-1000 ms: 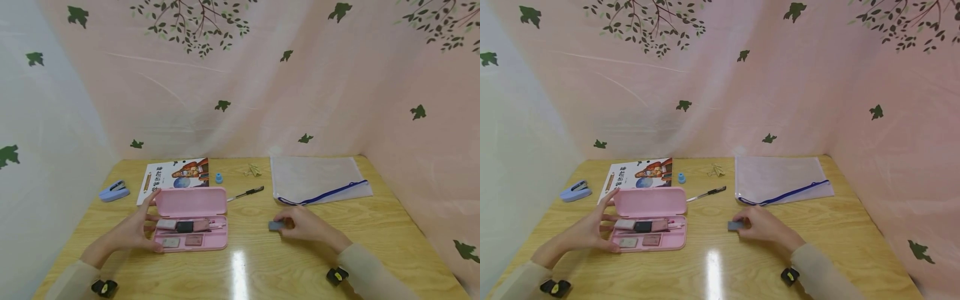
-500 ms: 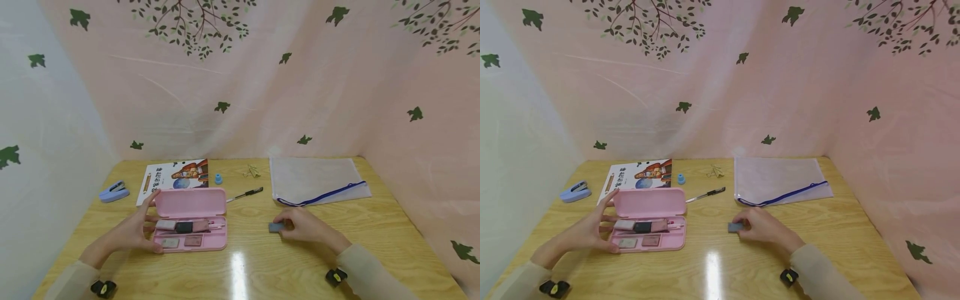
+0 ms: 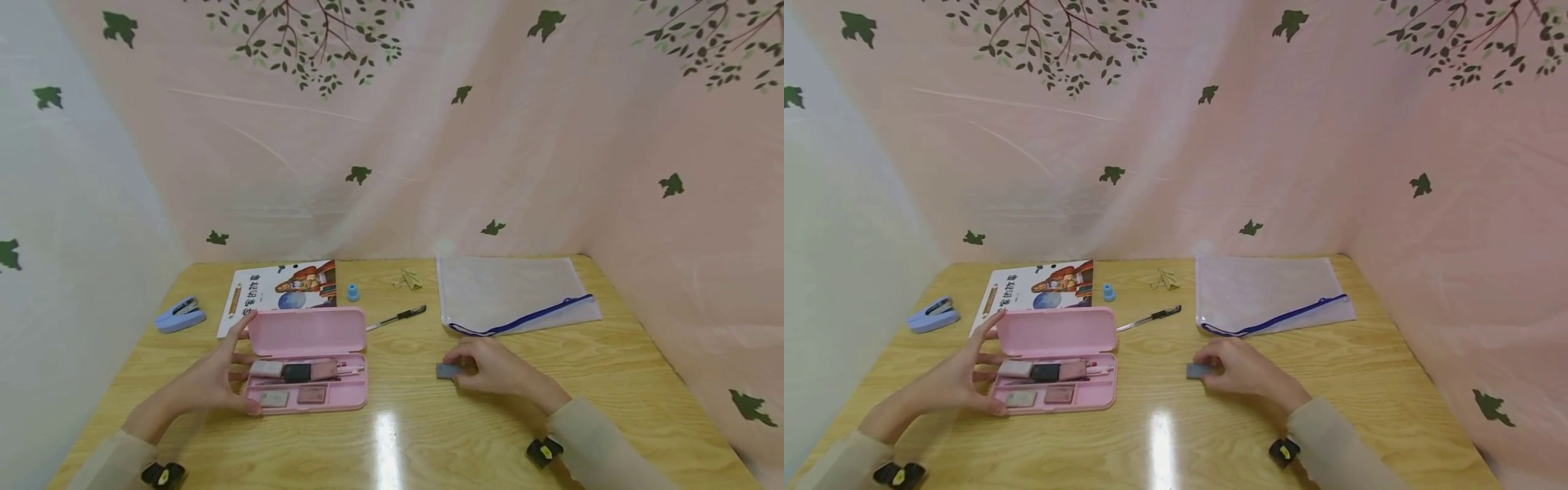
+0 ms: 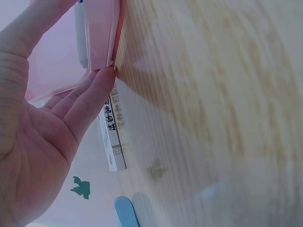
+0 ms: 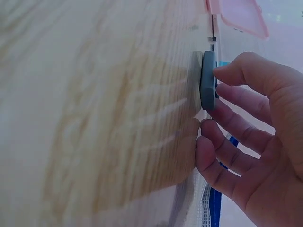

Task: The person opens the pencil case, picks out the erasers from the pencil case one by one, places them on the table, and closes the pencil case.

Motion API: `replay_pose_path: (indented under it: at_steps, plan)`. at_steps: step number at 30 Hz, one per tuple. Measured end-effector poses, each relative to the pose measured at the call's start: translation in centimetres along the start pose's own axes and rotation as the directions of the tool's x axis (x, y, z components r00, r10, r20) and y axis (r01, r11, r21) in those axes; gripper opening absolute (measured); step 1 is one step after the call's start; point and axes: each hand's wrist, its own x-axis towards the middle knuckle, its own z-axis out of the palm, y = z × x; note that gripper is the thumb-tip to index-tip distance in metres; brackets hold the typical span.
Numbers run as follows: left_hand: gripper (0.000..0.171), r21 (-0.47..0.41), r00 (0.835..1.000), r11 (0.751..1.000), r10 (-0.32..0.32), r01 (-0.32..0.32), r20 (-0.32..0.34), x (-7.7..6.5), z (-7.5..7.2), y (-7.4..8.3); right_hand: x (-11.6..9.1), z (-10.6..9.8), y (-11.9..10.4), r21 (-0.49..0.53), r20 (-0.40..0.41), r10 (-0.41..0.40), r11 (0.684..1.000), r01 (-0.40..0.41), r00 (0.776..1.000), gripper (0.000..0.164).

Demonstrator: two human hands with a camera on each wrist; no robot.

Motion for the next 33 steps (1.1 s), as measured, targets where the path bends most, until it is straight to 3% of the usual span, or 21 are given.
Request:
replay_pose_path:
  at_steps: [7, 13, 21, 33]
  plan:
    - [0.144, 0.01, 1.0, 1.0, -0.006, 0.006, 0.0, -0.1, 0.0, -0.1, 0.2, -0.2, -0.3, 0.035, -0.021, 0.031, 0.999, -0.03, 0.999, 0.026]
    - [0.145, 0.004, 1.0, 1.0, -0.008, 0.008, -0.001, 0.0, 0.0, -0.2, 1.2, -0.5, -1.9, 0.062, -0.068, 0.028, 0.998, -0.024, 0.997, 0.035]
    - [0.144, 0.001, 1.0, 1.0, -0.015, 0.015, -0.006, -0.1, 0.1, -0.4, 4.4, 0.0, -4.2, 0.096, -0.111, -0.05, 0.994, 0.06, 0.993, 0.035]
    - [0.143, 0.009, 1.0, 1.0, -0.018, 0.018, -0.007, -0.1, 0.0, -0.2, 9.3, 3.0, -7.8, 0.209, -0.104, -0.112, 0.969, 0.132, 0.988, 0.041]
